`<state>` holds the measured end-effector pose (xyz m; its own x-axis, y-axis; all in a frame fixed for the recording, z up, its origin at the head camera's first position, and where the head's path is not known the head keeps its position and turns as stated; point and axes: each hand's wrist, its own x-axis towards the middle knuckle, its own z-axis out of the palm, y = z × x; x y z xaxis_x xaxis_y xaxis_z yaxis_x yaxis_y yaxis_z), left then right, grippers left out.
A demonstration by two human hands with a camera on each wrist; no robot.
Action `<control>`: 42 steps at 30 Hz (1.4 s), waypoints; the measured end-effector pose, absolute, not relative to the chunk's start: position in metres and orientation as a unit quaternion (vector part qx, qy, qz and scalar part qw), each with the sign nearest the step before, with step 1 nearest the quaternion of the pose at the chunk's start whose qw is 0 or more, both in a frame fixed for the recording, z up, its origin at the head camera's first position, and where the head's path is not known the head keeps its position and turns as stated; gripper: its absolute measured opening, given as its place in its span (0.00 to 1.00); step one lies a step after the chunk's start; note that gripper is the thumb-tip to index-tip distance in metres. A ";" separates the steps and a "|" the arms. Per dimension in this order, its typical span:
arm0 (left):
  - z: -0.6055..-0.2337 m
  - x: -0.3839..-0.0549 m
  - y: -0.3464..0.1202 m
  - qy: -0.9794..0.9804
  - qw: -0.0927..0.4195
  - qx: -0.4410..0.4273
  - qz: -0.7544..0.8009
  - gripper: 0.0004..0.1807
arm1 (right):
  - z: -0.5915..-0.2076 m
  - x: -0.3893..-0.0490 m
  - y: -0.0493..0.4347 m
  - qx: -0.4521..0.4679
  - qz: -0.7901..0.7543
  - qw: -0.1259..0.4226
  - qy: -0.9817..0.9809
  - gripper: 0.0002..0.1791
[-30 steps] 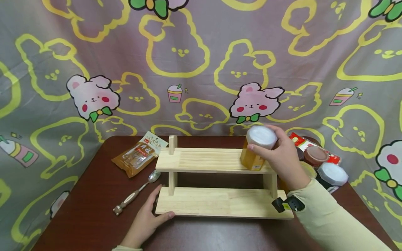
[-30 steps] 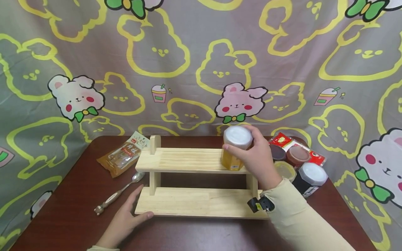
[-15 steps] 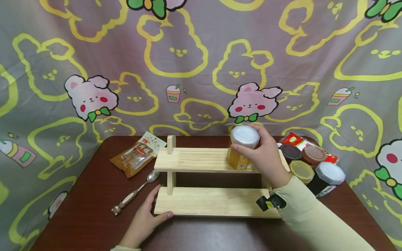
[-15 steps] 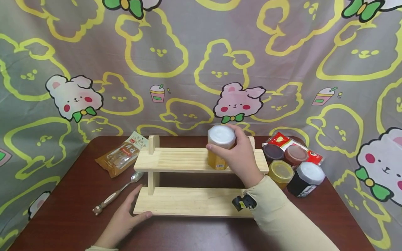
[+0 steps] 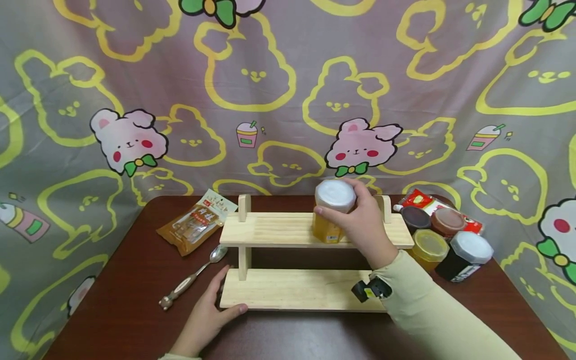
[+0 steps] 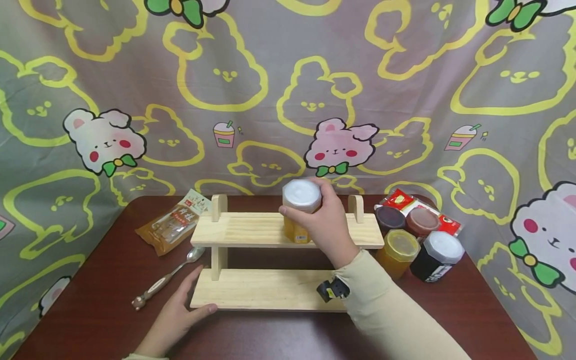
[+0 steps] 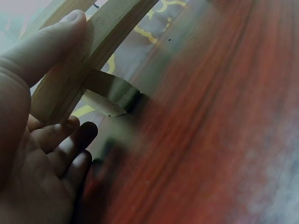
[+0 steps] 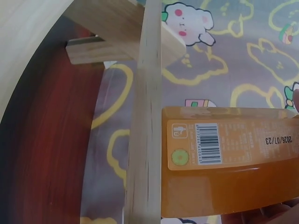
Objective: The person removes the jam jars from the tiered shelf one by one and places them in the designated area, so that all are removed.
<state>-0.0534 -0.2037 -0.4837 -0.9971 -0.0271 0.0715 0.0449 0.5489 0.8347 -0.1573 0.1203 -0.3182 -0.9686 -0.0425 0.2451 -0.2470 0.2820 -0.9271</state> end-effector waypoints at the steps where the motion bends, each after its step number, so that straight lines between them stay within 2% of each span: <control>1: -0.484 -0.053 -0.204 -0.879 0.039 -0.005 -0.475 0.56 | -0.318 -0.157 0.118 0.090 0.594 0.084 -0.795 0.45; 42: -0.480 -0.053 -0.204 -0.872 0.029 0.001 -0.489 0.56 | -0.323 -0.162 0.038 0.105 0.626 0.101 -0.766 0.45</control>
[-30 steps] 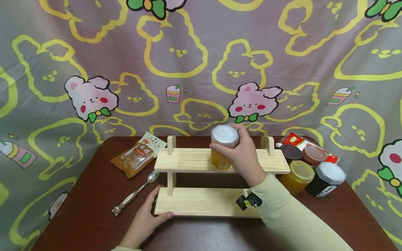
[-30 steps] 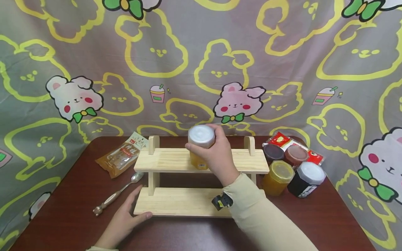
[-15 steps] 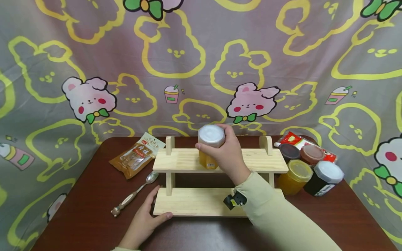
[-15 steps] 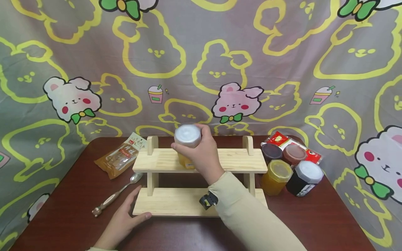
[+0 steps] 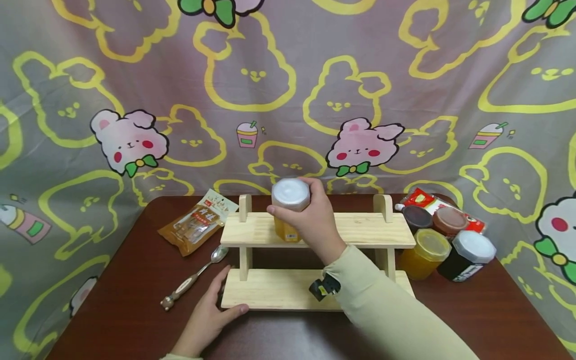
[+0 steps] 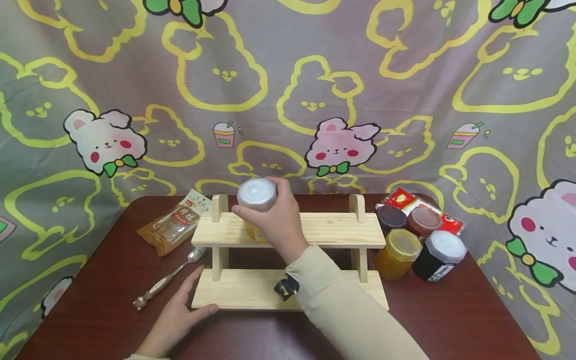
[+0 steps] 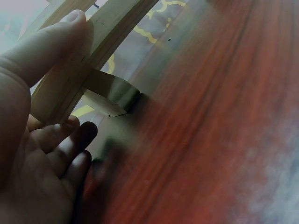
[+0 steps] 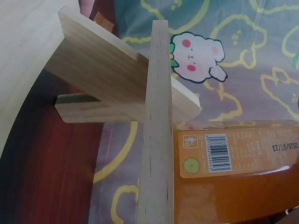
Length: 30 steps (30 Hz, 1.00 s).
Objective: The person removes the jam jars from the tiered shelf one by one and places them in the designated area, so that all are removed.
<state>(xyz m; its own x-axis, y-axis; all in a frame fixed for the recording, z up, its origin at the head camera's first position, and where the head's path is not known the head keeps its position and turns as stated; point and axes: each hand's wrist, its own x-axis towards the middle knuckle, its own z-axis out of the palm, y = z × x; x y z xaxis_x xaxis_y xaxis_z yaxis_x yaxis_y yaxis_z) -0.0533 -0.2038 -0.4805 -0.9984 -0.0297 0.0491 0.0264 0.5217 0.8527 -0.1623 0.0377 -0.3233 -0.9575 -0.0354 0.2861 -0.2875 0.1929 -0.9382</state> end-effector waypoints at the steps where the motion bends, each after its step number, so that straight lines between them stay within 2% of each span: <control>1: -0.481 -0.053 -0.204 -0.872 0.031 0.001 -0.488 0.56 | -0.323 -0.162 0.037 0.105 0.626 0.100 -0.766 0.45; 10: -0.485 -0.053 -0.204 -0.870 0.050 0.011 -0.491 0.56 | -0.323 -0.161 0.037 0.108 0.624 0.095 -0.768 0.45; 19: -0.484 -0.052 -0.203 -0.857 0.046 0.013 -0.512 0.56 | -0.323 -0.160 0.039 0.111 0.615 0.084 -0.776 0.48; 26: -0.484 -0.052 -0.203 -0.881 0.044 0.000 -0.472 0.61 | -0.323 -0.155 0.047 0.128 0.601 0.082 -0.785 0.50; 30: -0.486 -0.054 -0.204 -0.883 0.050 0.011 -0.466 0.61 | -0.323 -0.152 0.053 0.133 0.596 0.079 -0.788 0.50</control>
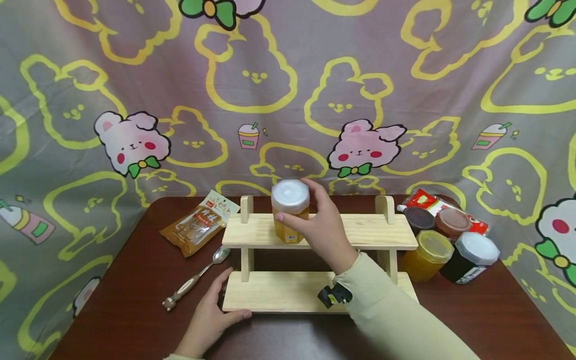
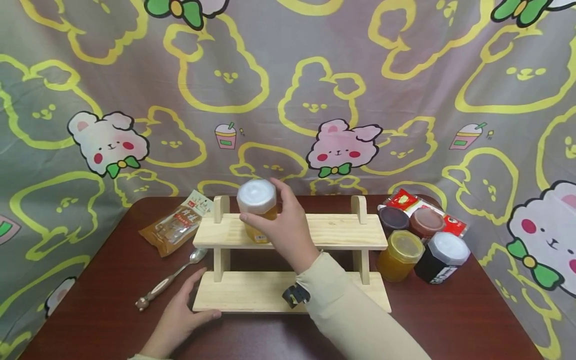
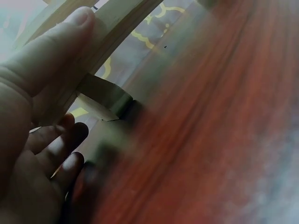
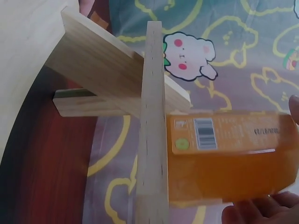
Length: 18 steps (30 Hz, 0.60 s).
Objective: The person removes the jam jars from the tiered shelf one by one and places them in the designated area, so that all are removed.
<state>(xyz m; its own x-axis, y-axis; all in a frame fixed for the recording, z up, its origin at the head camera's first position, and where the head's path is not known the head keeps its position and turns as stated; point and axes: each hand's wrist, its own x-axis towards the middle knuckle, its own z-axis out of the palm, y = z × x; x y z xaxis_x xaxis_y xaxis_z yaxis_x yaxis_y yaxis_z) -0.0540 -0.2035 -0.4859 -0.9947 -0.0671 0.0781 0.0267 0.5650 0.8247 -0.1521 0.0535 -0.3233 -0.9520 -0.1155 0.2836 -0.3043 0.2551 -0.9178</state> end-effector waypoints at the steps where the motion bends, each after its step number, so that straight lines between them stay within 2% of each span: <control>1: -0.487 -0.054 -0.204 -0.884 0.053 0.014 -0.464 0.60 | -0.323 -0.151 0.056 0.133 0.594 0.079 -0.789 0.50; 7: -0.487 -0.057 -0.211 -0.873 0.074 0.004 -0.482 0.57 | -0.324 -0.145 0.070 0.131 0.598 0.081 -0.786 0.47; 18: -0.490 -0.066 -0.218 -0.846 0.052 -0.003 -0.530 0.56 | -0.333 -0.135 0.101 0.110 0.591 0.099 -0.793 0.40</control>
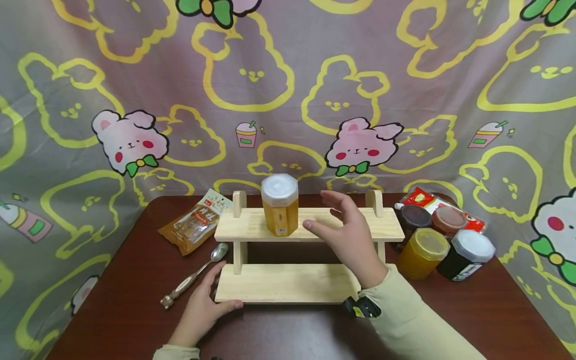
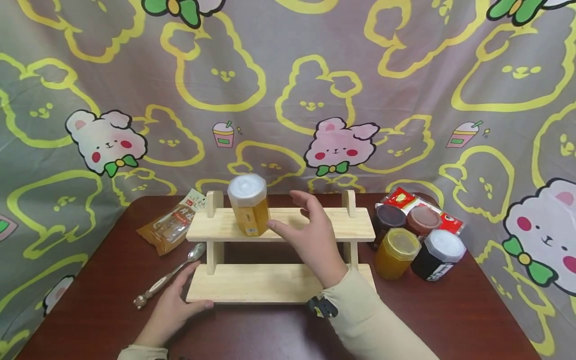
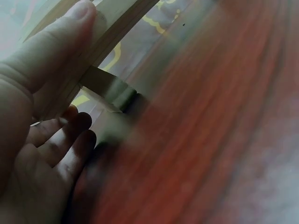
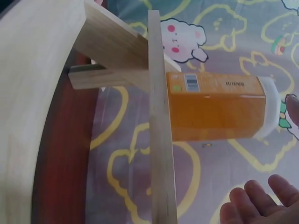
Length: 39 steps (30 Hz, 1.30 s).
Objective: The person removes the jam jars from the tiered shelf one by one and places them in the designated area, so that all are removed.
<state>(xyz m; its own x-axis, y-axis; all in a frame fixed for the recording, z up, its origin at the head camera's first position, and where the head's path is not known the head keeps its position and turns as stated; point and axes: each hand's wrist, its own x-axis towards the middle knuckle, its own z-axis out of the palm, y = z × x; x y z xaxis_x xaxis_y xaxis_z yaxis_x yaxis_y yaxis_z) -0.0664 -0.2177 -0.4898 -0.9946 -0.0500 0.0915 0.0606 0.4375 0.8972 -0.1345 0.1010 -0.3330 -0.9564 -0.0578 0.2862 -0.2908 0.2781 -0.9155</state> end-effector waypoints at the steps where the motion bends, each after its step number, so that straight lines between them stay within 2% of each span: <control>1: -0.490 -0.068 -0.219 -0.845 0.049 -0.002 -0.533 0.57 | -0.334 -0.133 0.104 0.108 0.591 0.100 -0.793 0.40; 6: -0.490 -0.077 -0.223 -0.843 0.038 0.003 -0.536 0.58 | -0.340 -0.127 0.122 0.102 0.594 0.113 -0.790 0.37; 12: -0.490 -0.084 -0.225 -0.836 0.033 0.001 -0.547 0.59 | -0.348 -0.119 0.148 0.094 0.578 0.158 -0.795 0.35; 20: -0.486 -0.081 -0.225 -0.845 0.030 0.008 -0.534 0.58 | -0.352 -0.101 0.173 0.062 0.585 0.185 -0.787 0.35; 27: -0.485 -0.075 -0.222 -0.873 0.041 -0.002 -0.486 0.58 | -0.349 -0.091 0.194 0.013 0.553 0.242 -0.797 0.28; 33: -0.488 -0.073 -0.221 -0.877 0.046 -0.016 -0.478 0.59 | -0.354 -0.092 0.219 -0.023 0.545 0.288 -0.787 0.25; 39: -0.489 -0.071 -0.223 -0.876 0.050 -0.019 -0.479 0.58 | -0.357 -0.096 0.245 -0.062 0.542 0.310 -0.779 0.23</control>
<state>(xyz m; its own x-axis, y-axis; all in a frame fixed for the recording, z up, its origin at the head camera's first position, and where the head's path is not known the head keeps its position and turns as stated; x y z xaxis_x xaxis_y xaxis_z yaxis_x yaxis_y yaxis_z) -0.0709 -0.2229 -0.4888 -0.9944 -0.0149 0.1051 0.0805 0.5396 0.8381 -0.0960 0.2452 -0.3567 -0.8006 0.4314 0.4158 -0.2396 0.4055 -0.8821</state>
